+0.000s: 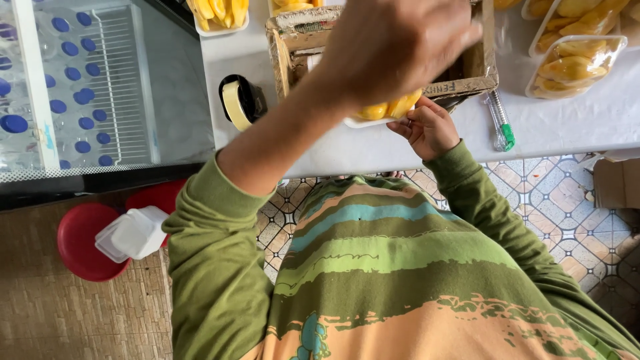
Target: The person wraps a plastic container of sliced mangoes with cling film, trims the excess with a utility knife, and places the sealed container on the table among other packaged units.
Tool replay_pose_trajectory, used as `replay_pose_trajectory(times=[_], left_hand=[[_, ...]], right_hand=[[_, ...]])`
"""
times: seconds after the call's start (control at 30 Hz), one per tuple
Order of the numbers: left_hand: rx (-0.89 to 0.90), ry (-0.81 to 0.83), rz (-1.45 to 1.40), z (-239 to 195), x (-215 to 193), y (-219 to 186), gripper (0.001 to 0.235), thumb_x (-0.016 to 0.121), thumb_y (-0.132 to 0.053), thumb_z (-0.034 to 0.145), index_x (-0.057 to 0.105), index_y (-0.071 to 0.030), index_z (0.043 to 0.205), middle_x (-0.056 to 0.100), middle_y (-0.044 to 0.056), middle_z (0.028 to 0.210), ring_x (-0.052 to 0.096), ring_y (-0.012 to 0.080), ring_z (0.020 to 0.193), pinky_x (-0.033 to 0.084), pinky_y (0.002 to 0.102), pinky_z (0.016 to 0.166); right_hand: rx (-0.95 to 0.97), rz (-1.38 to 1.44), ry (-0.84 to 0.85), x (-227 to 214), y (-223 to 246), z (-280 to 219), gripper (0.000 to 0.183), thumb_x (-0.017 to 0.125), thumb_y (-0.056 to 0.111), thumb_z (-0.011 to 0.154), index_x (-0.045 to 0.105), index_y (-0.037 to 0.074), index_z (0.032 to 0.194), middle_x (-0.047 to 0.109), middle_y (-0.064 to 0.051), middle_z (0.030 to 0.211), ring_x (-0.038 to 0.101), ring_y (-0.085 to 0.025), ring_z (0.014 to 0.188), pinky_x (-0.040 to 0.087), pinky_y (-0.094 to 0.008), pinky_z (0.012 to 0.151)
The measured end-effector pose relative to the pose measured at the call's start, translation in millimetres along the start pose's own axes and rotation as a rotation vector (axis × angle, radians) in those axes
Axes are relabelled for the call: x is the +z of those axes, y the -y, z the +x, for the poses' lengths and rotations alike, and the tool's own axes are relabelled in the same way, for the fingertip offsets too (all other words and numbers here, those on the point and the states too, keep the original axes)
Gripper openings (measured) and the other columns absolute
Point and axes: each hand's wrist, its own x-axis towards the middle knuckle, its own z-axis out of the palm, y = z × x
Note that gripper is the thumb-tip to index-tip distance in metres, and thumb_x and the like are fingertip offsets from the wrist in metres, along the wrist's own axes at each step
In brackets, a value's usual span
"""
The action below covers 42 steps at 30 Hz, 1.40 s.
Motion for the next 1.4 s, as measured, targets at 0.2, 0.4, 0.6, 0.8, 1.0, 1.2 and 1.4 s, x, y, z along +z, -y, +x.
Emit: replay_pose_trajectory(times=[0.2,0.4,0.6,0.8,1.0,1.2,1.4], left_hand=[[-0.148,0.247,-0.165,-45.2,2.7,-93.7,0.019,0.062,-0.015,0.097,0.069,-0.008,0.081,0.073,0.031,0.087,0.063,0.0231,0.045,0.044,0.035,0.032],[-0.345,0.333,-0.256,-148.2,49.8,-153.7,0.01,0.059,-0.023,0.098,0.067,-0.017,0.096,0.061,0.002,0.063,0.065,0.0242,0.051,0.053,0.037,0.05],[-0.328,0.417,0.021,-245.7,124.1,-135.0,0.015,0.056,-0.023,0.083,0.066,-0.024,0.072,0.062,-0.004,0.059,0.065,0.0196,0.051,0.051,0.036,0.051],[-0.362,0.526,0.223,-265.4,174.0,-82.3,0.013,0.059,-0.015,0.087,0.072,-0.014,0.087,0.067,0.002,0.066,0.068,0.0219,0.058,0.049,0.038,0.048],[-0.279,0.478,0.297,-249.7,177.7,-70.5,0.014,0.06,-0.009,0.086,0.073,-0.011,0.082,0.066,0.004,0.062,0.065,0.023,0.053,0.048,0.036,0.048],[-0.286,0.462,0.301,-256.4,179.7,-69.3,0.013,0.06,-0.007,0.086,0.072,-0.009,0.083,0.063,0.005,0.063,0.063,0.0231,0.054,0.049,0.036,0.05],[-0.295,0.446,0.299,-265.9,181.9,-72.1,0.012,0.061,-0.004,0.086,0.072,-0.007,0.084,0.06,0.006,0.063,0.061,0.0232,0.055,0.05,0.036,0.052]], right_hand=[[-0.11,0.114,-0.038,8.0,-5.3,0.1,0.031,0.051,-0.005,0.093,0.056,-0.014,0.122,0.062,-0.016,0.08,0.066,-0.027,0.067,0.063,-0.059,0.086],[-0.09,0.058,-0.145,14.7,1.6,3.5,0.05,0.06,-0.008,0.083,0.054,-0.014,0.133,0.068,-0.03,0.104,0.076,-0.041,0.079,0.065,-0.065,0.077],[-0.023,0.022,-0.022,8.7,8.7,-4.9,0.034,0.052,-0.007,0.086,0.058,-0.009,0.12,0.068,-0.027,0.101,0.076,-0.04,0.082,0.066,-0.063,0.078],[-0.023,-0.249,-0.08,-19.2,5.1,15.7,0.038,0.058,0.0,0.083,0.064,0.0,0.121,0.063,-0.014,0.089,0.059,-0.019,0.072,0.056,-0.043,0.065],[0.079,-0.294,-0.008,3.7,24.9,-1.5,0.048,0.055,0.002,0.086,0.056,-0.002,0.134,0.063,-0.017,0.1,0.068,-0.026,0.089,0.057,-0.052,0.074],[0.13,-0.262,0.024,-10.0,19.5,2.5,0.054,0.051,0.001,0.09,0.048,0.001,0.144,0.058,-0.015,0.104,0.065,-0.027,0.095,0.056,-0.054,0.083],[0.121,-0.226,0.073,19.0,33.2,-17.5,0.051,0.048,0.002,0.093,0.045,0.0,0.145,0.062,-0.024,0.115,0.07,-0.039,0.104,0.057,-0.065,0.087]])
